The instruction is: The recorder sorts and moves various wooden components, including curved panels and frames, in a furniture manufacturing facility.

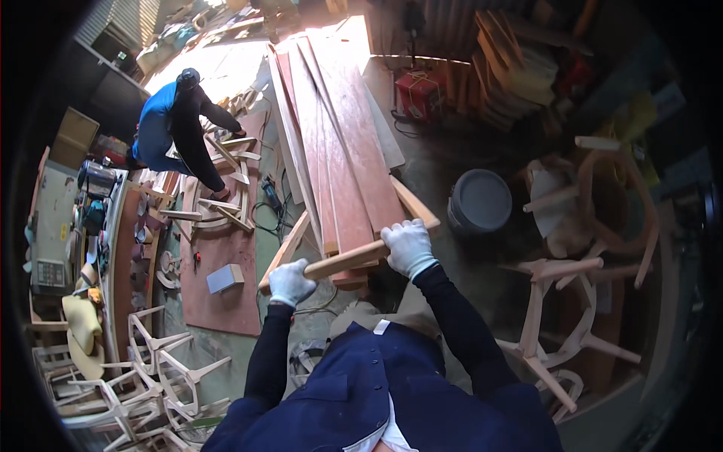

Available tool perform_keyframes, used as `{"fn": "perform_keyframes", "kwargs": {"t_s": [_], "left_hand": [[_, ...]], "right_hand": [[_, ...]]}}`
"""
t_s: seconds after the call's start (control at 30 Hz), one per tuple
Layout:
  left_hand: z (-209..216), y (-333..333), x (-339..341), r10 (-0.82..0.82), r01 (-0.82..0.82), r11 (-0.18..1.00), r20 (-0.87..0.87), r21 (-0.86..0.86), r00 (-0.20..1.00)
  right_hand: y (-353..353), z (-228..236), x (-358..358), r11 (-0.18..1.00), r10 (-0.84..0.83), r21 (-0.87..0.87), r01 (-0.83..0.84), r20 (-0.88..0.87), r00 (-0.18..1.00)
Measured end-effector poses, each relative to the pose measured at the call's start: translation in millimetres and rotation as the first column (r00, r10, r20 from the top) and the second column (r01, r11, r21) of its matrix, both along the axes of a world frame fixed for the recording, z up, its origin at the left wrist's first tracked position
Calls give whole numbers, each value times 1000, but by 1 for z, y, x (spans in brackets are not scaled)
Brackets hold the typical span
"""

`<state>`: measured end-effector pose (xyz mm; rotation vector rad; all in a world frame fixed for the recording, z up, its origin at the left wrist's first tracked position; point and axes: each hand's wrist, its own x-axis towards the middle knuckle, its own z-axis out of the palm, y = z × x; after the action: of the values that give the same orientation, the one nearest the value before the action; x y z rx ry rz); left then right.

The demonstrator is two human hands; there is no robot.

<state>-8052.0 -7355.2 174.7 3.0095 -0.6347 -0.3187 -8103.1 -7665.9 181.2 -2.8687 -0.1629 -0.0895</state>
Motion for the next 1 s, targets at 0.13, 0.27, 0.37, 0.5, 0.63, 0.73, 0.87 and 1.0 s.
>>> {"fn": "perform_keyframes", "kwargs": {"t_s": [0.13, 0.27, 0.37, 0.5, 0.63, 0.73, 0.87, 1.0], "left_hand": [[2, 54, -73, 48, -49, 999, 31, 14, 998], [11, 75, -125, -20, 22, 1000, 132, -13, 991], [2, 101, -171, -6, 13, 999, 143, -43, 990], [7, 123, -253, 55, -54, 998, 77, -10, 995], [6, 126, -329, 130, -114, 987, 139, -114, 982], [6, 122, -391, 159, -124, 972, 169, -200, 973], [15, 101, -462, 152, -142, 971, 38, -193, 988], [20, 91, -533, 139, -133, 967, 12, -219, 990]], "right_hand": [[30, 0, -64, 999, 46, -10, -47, -92, 995], [58, 1, -133, 999, 38, 0, -38, -54, 998], [82, -3, -183, 998, 32, -61, -35, -46, 998], [110, -3, -257, 993, 70, -89, -78, -94, 993], [110, 2, -323, 979, 102, -167, -118, -104, 989], [109, 10, -381, 982, 141, -119, -146, -46, 989], [93, 12, -451, 976, 123, -176, -132, -60, 991], [88, 20, -518, 970, 66, -227, -85, -92, 994]]}}
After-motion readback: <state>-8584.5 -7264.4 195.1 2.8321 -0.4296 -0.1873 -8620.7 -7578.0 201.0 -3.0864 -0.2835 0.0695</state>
